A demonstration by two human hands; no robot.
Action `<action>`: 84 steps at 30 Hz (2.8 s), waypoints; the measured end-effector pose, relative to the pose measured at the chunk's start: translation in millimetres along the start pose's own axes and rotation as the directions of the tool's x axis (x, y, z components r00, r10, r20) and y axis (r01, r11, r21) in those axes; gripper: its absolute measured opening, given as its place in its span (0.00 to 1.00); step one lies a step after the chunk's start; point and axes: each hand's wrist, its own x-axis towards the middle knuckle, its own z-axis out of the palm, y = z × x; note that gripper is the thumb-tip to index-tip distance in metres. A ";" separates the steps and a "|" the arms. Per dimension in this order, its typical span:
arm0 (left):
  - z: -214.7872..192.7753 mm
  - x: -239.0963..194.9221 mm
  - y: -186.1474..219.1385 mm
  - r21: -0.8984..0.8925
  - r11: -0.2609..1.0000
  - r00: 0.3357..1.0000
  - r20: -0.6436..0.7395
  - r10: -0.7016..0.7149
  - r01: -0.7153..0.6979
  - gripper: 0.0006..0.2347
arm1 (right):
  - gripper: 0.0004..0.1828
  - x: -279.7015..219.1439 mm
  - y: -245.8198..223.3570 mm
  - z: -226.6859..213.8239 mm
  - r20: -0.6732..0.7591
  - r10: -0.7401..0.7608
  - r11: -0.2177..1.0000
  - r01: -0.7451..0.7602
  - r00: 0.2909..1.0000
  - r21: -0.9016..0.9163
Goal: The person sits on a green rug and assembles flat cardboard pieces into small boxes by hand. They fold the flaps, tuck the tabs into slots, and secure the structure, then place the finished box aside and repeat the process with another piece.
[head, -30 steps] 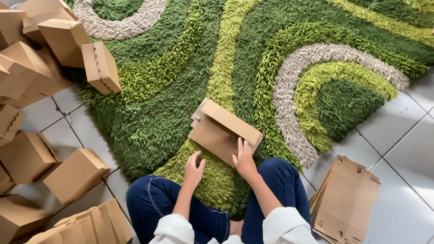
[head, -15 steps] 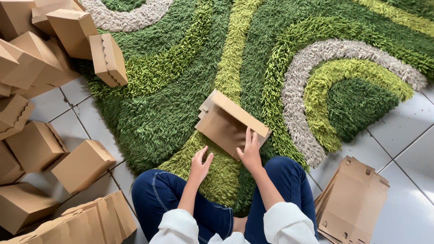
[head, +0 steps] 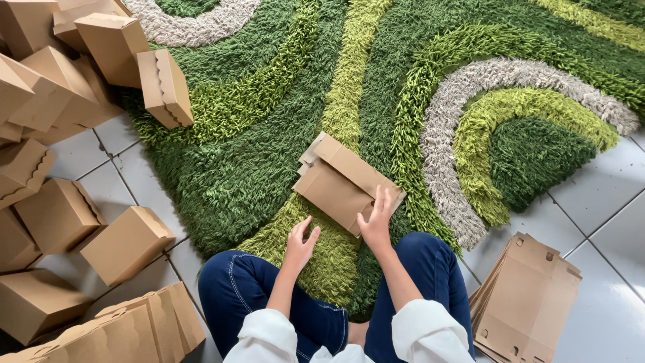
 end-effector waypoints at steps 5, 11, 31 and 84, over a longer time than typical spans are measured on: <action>1.5 1.4 -1.2 0.008 1.000 1.000 -0.015 0.007 -0.007 0.25 | 0.45 7.7 39.9 17.9 -0.239 0.155 0.964 -0.094 0.958 0.250; 3.5 3.8 -4.4 -0.007 1.000 1.000 -0.021 0.009 -0.009 0.25 | 0.41 2.9 47.3 32.6 -0.275 0.515 0.724 -0.241 0.812 0.646; 23.5 21.3 26.0 0.388 0.899 0.859 -0.370 0.353 -0.202 0.41 | 0.26 -37.0 -24.9 47.5 0.178 -0.130 0.759 -0.018 0.975 0.651; 22.8 8.7 -20.6 0.264 0.964 0.969 -0.231 0.082 -0.018 0.21 | 0.23 -46.9 -23.9 -32.6 -0.206 -0.315 0.946 0.323 0.926 0.005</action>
